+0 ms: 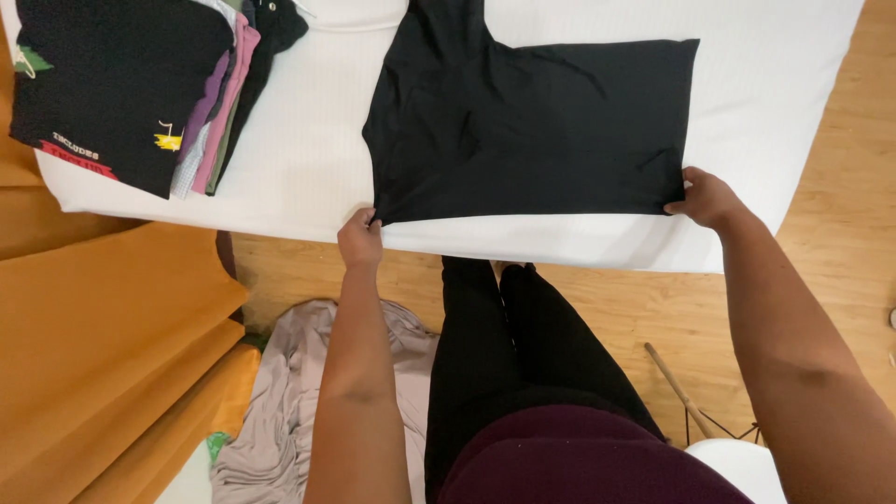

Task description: The person folds a black t-shirt with a graphic print on a white bed, smoothing it out and stacking it with other folded clothes. They then pick up a plain black t-shirt, fold it neatly, and place it on top of the stack.

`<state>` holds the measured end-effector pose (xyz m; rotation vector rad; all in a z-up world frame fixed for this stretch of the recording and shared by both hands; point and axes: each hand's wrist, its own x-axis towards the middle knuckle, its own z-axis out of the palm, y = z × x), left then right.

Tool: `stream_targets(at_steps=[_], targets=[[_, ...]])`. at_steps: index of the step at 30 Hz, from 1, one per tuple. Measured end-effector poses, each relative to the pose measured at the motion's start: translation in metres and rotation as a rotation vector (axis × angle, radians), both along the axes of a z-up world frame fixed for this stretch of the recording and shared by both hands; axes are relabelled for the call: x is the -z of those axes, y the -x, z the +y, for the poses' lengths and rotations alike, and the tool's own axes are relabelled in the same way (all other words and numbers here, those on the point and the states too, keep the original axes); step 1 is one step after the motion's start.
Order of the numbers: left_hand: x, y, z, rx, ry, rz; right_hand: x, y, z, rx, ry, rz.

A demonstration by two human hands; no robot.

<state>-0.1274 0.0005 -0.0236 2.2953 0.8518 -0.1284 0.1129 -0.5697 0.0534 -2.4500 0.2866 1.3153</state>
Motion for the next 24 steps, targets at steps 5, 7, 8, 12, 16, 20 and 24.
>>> stream_targets(at_steps=[5,7,8,12,16,20,24], targets=[[0.022,0.013,0.004,0.045,-0.062,0.105,-0.006,0.013,0.013,0.078,0.055,-0.113],[-0.005,-0.005,-0.002,0.088,-0.042,0.111,-0.012,0.019,0.023,0.082,0.088,-0.174],[-0.018,-0.013,-0.005,0.129,-0.024,0.120,-0.015,0.022,0.028,0.084,0.119,-0.232],[-0.010,-0.009,0.000,0.043,0.090,0.177,0.001,0.041,0.021,0.104,0.133,-0.391],[0.010,0.002,0.015,0.150,-0.003,0.090,0.011,0.037,0.018,0.147,0.126,-0.459],[-0.017,-0.010,0.013,0.185,0.043,0.266,0.019,0.040,0.018,0.091,0.158,-0.476],[-0.053,-0.044,0.019,0.226,0.065,0.580,0.012,0.042,0.035,0.234,0.201,-0.403]])
